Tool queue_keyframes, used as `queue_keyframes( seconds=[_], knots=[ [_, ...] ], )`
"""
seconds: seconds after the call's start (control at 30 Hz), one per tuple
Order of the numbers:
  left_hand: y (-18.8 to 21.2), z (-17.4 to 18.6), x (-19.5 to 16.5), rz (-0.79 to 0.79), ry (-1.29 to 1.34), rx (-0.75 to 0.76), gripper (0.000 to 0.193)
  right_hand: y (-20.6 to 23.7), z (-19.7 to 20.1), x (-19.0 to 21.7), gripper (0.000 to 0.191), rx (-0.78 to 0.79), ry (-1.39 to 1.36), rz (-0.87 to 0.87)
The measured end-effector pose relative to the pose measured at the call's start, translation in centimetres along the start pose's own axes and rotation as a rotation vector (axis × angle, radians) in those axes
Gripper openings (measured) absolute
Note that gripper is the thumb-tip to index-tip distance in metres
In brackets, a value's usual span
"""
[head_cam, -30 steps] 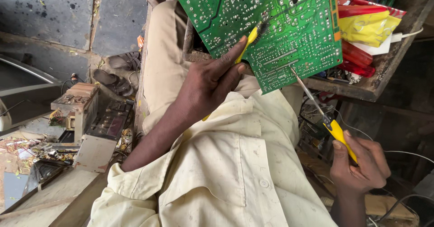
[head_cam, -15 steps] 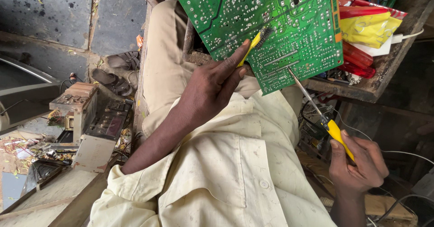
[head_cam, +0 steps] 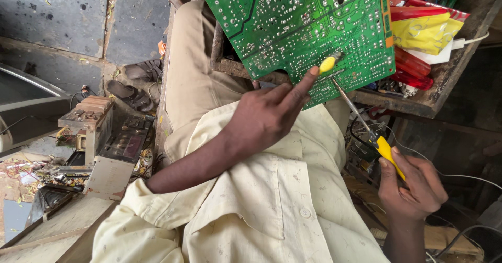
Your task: The person holds a green printed circuit board and uses a soldering iron in the right hand and a yellow-handled tool in the left hand to apply heat and manipulate solder on multiple contact points. The board is rotated slightly as the person moves along a row of pins, then continues to other areas of the board.
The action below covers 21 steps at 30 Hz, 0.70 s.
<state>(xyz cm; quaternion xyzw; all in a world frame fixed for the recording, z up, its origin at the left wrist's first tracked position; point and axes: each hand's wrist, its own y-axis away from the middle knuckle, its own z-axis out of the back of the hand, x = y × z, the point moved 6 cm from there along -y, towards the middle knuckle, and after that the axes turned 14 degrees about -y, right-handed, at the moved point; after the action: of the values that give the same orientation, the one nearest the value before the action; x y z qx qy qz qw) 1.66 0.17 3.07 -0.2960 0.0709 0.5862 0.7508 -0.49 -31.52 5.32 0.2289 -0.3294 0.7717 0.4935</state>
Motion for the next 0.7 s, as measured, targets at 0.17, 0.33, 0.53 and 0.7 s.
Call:
queue_keyframes(
  seconds=[0.17, 0.33, 0.53, 0.7],
  knots=[
    [-0.2, -1.4, -0.7, -0.078, -0.171, 0.024, 0.078, 0.2, -0.2, -0.2, 0.026, -0.017, 0.01, 0.022],
    [-0.4, -2.2, -1.5, -0.131, -0.281, 0.058, 0.075, 0.6, -0.4, -0.2, 0.024, -0.041, -0.006, 0.025],
    [0.3, -3.5, -1.5, -0.213, -0.07, 0.324, 0.064, 0.4, 2.1, 0.6, 0.02, -0.356, 0.275, 0.257],
    [-0.4, -2.8, -0.8, -0.18, -0.043, 0.148, 0.042, 0.5, 3.8, -1.3, 0.026, -0.478, 0.06, 0.131]
  ],
)
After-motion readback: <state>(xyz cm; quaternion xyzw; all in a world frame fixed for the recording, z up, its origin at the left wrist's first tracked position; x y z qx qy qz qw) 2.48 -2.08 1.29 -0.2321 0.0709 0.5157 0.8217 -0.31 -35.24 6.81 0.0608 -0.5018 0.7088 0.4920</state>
